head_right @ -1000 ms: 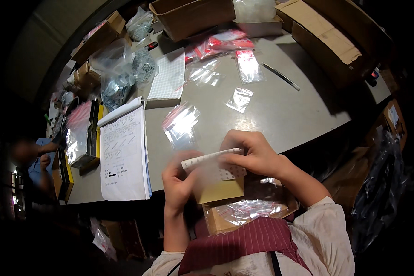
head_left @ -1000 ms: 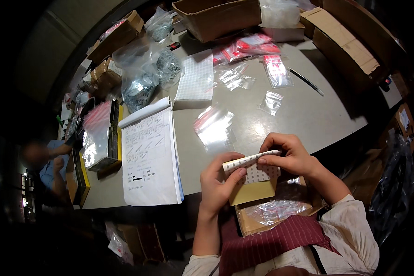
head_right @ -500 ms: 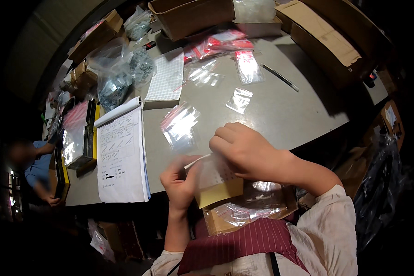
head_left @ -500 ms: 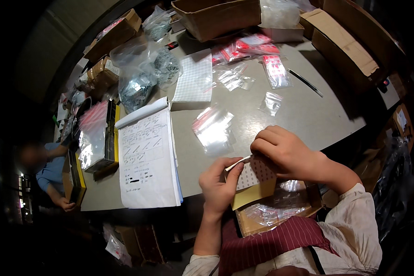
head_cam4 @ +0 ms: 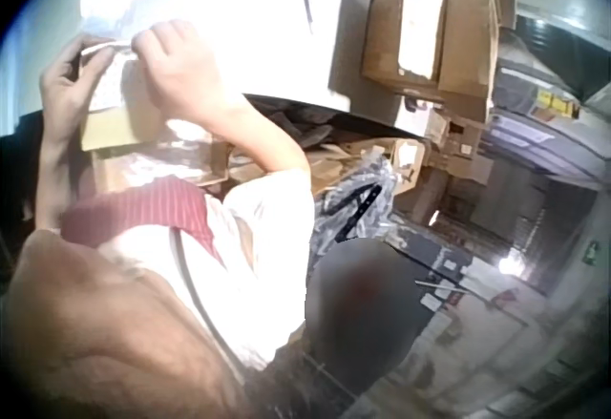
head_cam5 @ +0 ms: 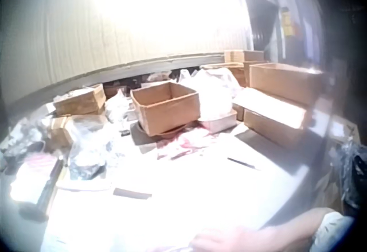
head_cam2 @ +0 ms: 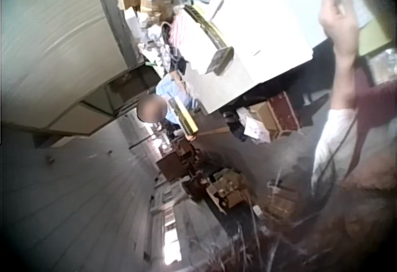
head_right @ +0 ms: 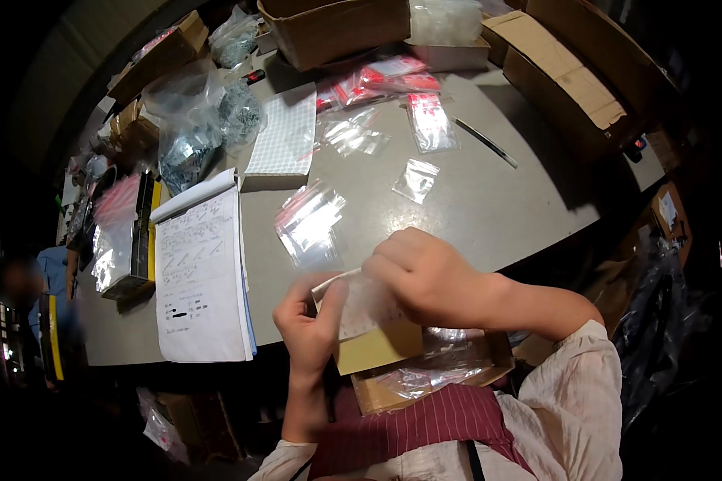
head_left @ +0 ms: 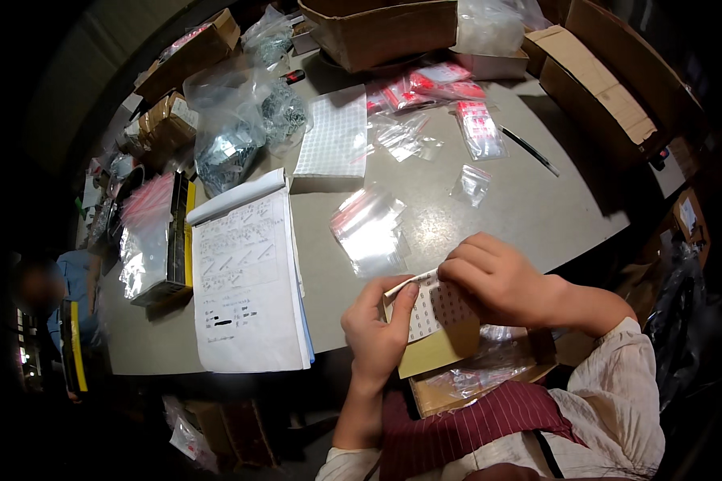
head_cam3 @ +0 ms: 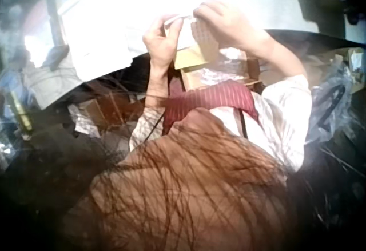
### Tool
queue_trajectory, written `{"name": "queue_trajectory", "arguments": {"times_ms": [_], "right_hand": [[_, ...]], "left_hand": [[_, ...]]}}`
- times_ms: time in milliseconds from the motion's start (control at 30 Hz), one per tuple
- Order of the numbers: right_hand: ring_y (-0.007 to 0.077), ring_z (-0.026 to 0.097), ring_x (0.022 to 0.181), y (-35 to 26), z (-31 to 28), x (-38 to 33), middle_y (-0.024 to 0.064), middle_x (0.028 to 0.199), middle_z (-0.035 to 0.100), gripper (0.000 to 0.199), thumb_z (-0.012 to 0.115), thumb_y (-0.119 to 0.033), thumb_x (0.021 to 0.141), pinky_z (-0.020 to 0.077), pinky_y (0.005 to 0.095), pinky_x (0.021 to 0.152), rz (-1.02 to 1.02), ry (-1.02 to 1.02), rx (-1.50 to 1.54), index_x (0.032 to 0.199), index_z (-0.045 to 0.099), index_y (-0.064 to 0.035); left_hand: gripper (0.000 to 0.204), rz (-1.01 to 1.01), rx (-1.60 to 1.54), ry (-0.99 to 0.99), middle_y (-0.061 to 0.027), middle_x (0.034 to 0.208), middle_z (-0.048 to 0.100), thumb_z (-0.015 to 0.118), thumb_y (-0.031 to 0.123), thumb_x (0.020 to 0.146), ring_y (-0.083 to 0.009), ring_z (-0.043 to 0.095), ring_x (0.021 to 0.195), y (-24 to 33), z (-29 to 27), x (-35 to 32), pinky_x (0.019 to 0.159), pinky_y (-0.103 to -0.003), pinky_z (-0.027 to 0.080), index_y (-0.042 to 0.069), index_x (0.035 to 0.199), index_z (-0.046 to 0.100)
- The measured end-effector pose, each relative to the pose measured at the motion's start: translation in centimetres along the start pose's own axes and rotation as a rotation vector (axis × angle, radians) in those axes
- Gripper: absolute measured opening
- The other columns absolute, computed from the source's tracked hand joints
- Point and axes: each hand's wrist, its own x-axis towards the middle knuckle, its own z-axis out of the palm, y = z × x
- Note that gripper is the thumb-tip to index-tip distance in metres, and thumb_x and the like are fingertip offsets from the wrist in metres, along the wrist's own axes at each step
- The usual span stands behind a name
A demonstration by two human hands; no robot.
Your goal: The person repeatedly picks small items from a sheet and places them into clear plastic bags on a table. The person handles a yellow sheet with small round items and multiple small plastic bags, placing items into the bags one by one.
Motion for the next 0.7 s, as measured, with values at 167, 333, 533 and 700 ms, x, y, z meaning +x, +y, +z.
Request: {"name": "queue_trajectory", "arguments": {"times_ms": [167, 333, 533, 700], "right_hand": [[0.0218, 0.067, 0.082, 4.9, -3.1, 2.2, 0.0113, 0.095, 0.066, 0.027, 0.07, -0.002, 0.086, 0.053, 0.0367, 0.075, 0.377, 0.047, 0.363, 0.11, 0.058, -0.0018], [0.0222, 0.063, 0.086, 12.0, -3.7, 3.1, 0.0125, 0.093, 0.063, 0.025, 0.067, -0.008, 0.09, 0.051, 0.0369, 0.08, 0.618, -0.185, 0.23, 0.11, 0.055, -0.0005], [0.043, 0.063, 0.089, 12.8, -1.8, 3.0, 0.0262, 0.093, 0.064, 0.036, 0.073, -0.014, 0.087, 0.0491, 0.0496, 0.079, 0.492, -0.265, -0.335, 0.114, 0.054, 0.0024], [0.0408, 0.065, 0.088, 12.6, -5.2, 4.0, 0.0224, 0.091, 0.066, 0.044, 0.079, -0.023, 0.086, 0.0491, 0.049, 0.078, 0.751, -0.439, -0.172, 0.116, 0.057, 0.0002]], "left_hand": [[0.013, 0.018, 0.027, 0.046, -0.0115, 0.087, 0.076, 0.075, 0.009, 0.093, -0.0149, 0.072, 0.08, -0.1, -0.3, -0.1, 0.071, -0.029, 0.055, 0.0, 0.102, 0.074], [0.013, 0.046, 0.045, 0.015, -0.0122, 0.089, 0.077, 0.076, 0.009, 0.092, -0.0187, 0.074, 0.081, -0.5, -0.4, 0.3, 0.071, -0.029, 0.055, 0.0, 0.101, 0.074], [0.012, 0.028, 0.0, 0.007, -0.0114, 0.088, 0.076, 0.076, 0.008, 0.092, -0.0164, 0.073, 0.08, -0.3, -0.5, 0.2, 0.071, -0.028, 0.056, 0.0, 0.102, 0.074], [0.012, -0.005, -0.102, -0.008, -0.0112, 0.092, 0.076, 0.075, 0.003, 0.093, -0.014, 0.07, 0.085, 0.1, -0.7, 0.0, 0.074, -0.029, 0.057, -0.003, 0.103, 0.073]]}}
